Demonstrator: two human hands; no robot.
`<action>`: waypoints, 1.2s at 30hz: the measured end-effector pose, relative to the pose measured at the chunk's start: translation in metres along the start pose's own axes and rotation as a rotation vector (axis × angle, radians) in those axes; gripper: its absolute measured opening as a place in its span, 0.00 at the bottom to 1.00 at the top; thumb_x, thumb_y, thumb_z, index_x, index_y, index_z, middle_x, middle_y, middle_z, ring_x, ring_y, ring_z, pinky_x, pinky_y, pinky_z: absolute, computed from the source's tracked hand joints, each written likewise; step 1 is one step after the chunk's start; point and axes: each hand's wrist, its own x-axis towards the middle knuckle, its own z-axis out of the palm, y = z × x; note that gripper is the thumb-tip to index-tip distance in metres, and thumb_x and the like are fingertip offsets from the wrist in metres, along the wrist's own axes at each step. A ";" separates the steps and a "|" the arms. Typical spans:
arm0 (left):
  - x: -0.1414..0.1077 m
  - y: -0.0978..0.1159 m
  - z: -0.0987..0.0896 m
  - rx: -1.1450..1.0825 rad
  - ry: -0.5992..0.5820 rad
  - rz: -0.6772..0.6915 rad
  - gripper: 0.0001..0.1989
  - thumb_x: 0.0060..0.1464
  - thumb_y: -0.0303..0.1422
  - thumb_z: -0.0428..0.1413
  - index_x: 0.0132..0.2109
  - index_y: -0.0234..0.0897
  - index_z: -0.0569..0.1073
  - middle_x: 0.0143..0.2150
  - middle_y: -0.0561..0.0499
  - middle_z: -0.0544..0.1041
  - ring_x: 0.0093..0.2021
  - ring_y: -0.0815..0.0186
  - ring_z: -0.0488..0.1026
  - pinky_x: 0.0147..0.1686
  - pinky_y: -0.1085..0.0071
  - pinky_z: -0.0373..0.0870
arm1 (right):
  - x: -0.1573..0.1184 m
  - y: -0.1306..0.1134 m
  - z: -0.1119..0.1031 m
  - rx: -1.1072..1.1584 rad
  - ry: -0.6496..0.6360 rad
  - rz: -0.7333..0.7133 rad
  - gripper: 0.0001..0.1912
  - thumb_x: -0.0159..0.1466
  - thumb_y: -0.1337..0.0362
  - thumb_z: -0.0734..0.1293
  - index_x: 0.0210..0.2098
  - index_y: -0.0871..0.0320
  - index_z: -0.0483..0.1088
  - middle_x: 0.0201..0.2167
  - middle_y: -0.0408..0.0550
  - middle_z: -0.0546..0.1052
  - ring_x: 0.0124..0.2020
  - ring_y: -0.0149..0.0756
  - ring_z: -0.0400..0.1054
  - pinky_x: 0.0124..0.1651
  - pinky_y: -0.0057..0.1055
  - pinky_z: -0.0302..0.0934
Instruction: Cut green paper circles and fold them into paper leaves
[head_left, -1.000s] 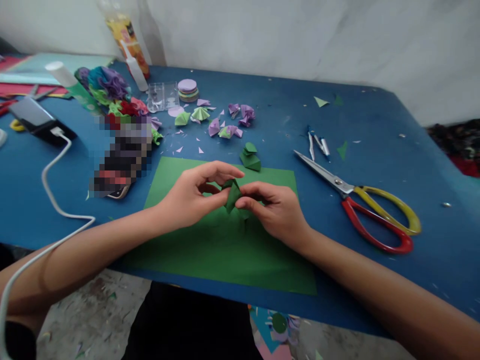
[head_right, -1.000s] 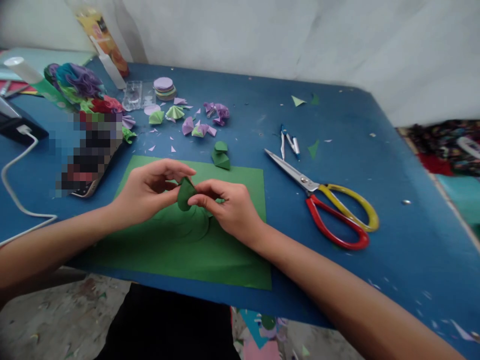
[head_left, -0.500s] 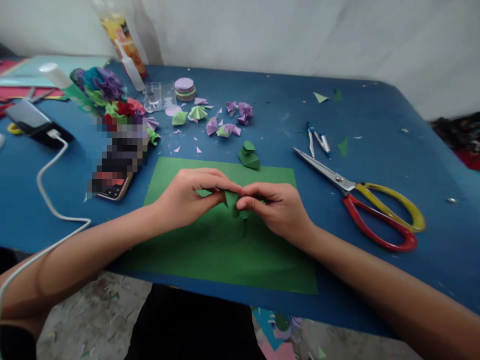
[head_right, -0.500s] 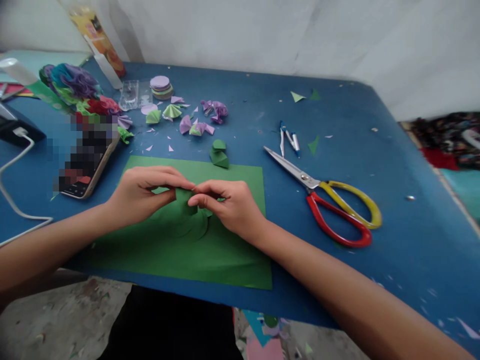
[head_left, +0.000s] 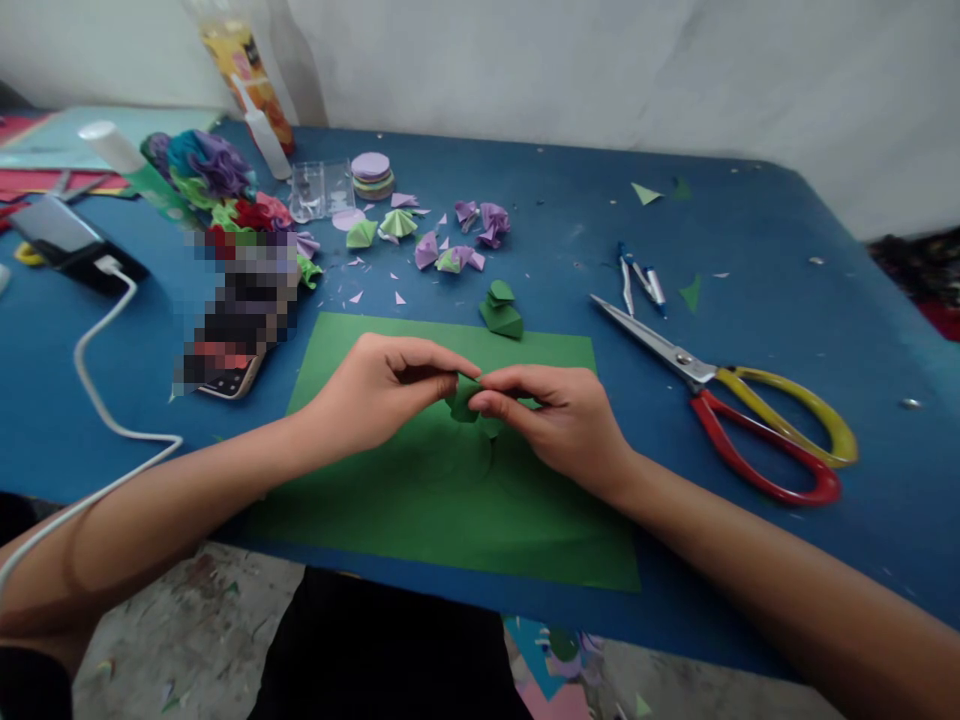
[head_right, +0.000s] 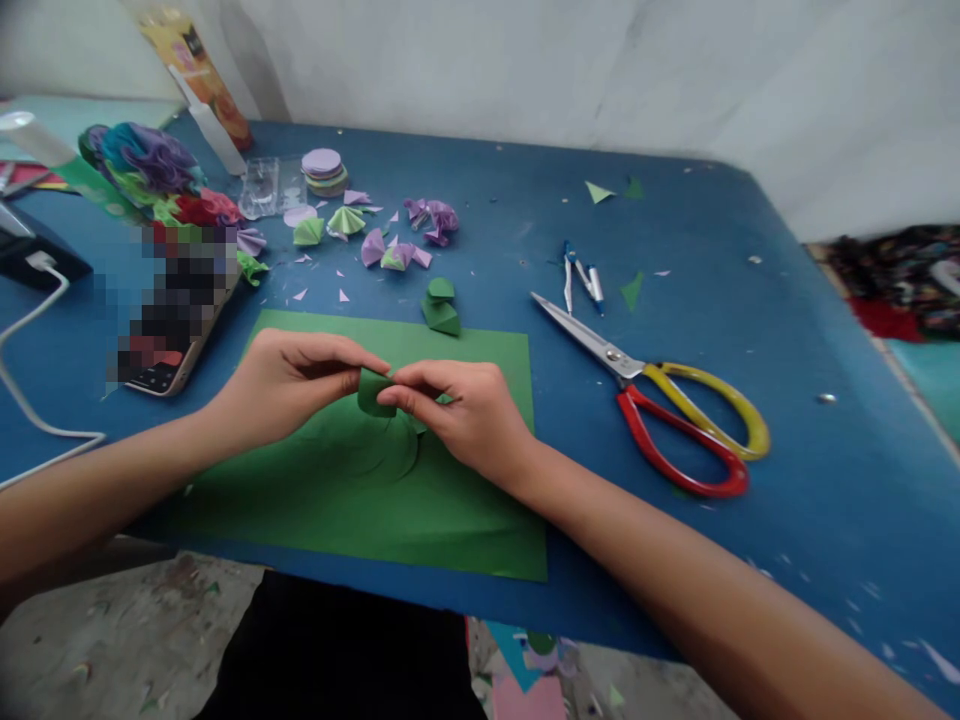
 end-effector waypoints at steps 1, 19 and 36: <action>0.000 0.001 0.000 -0.002 -0.007 -0.010 0.07 0.52 0.27 0.56 0.36 0.35 0.80 0.28 0.51 0.80 0.28 0.67 0.76 0.25 0.75 0.73 | 0.000 0.000 0.000 0.001 -0.002 0.009 0.09 0.61 0.60 0.69 0.29 0.58 0.76 0.25 0.43 0.80 0.24 0.31 0.72 0.30 0.25 0.65; 0.004 0.003 -0.007 0.116 -0.136 0.152 0.06 0.55 0.29 0.58 0.38 0.36 0.80 0.31 0.49 0.78 0.29 0.71 0.73 0.26 0.77 0.68 | 0.000 0.001 0.000 -0.038 -0.033 -0.041 0.07 0.62 0.63 0.67 0.31 0.59 0.77 0.24 0.43 0.79 0.24 0.29 0.71 0.28 0.23 0.63; -0.001 0.001 -0.005 0.224 -0.029 0.324 0.05 0.54 0.26 0.58 0.35 0.36 0.80 0.29 0.51 0.79 0.27 0.73 0.73 0.27 0.79 0.68 | -0.001 0.003 0.003 0.015 -0.010 -0.044 0.05 0.60 0.65 0.69 0.32 0.58 0.78 0.26 0.43 0.80 0.24 0.30 0.73 0.29 0.23 0.65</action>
